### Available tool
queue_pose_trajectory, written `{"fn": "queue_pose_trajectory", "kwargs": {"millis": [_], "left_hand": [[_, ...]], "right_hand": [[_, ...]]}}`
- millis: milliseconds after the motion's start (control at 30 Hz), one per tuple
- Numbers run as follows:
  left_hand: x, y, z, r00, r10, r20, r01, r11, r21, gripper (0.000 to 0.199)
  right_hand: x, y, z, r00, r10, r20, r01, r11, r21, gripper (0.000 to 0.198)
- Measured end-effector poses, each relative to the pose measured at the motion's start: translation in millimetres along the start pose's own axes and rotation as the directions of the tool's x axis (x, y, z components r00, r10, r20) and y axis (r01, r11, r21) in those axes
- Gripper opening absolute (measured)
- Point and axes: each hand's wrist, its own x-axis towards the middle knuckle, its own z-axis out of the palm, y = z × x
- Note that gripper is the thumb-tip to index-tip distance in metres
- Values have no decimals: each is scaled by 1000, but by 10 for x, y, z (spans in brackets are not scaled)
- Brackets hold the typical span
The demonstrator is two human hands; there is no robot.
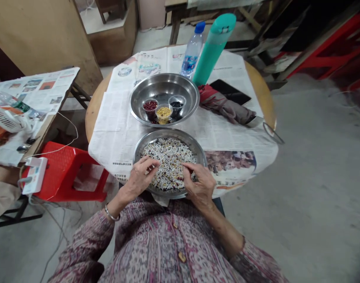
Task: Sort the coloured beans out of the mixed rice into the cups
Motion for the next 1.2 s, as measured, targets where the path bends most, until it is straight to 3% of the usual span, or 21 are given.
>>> {"fn": "queue_pose_trajectory", "kwargs": {"millis": [100, 233, 333, 500, 633, 933, 1200], "left_hand": [[-42, 41, 37, 992, 40, 121, -54, 992, 115, 11], [-27, 107, 65, 949, 5, 316, -112, 940, 323, 16], [4, 147, 74, 927, -43, 373, -133, 890, 435, 16], [74, 131, 81, 951, -83, 299, -108, 814, 570, 20], [127, 76, 133, 978, -70, 198, -60, 809, 584, 18], [248, 14, 292, 979, 7, 204, -115, 845, 523, 18], [159, 69, 253, 987, -50, 151, -48, 812, 582, 20]], "right_hand": [[-18, 14, 3, 999, -27, 35, 28, 999, -40, 14], [-13, 5, 1, 975, -74, 212, 111, 979, -170, 12], [5, -14, -4, 964, -60, 259, 121, 967, -224, 12], [17, -23, -8, 970, -54, 237, 111, 965, -236, 14], [5, -10, 4, 978, -52, 200, 95, 972, -213, 15], [-47, 59, 42, 996, -21, 84, 28, 997, -79, 16], [-35, 40, 36, 996, -33, 79, 40, 995, -87, 15]]}}
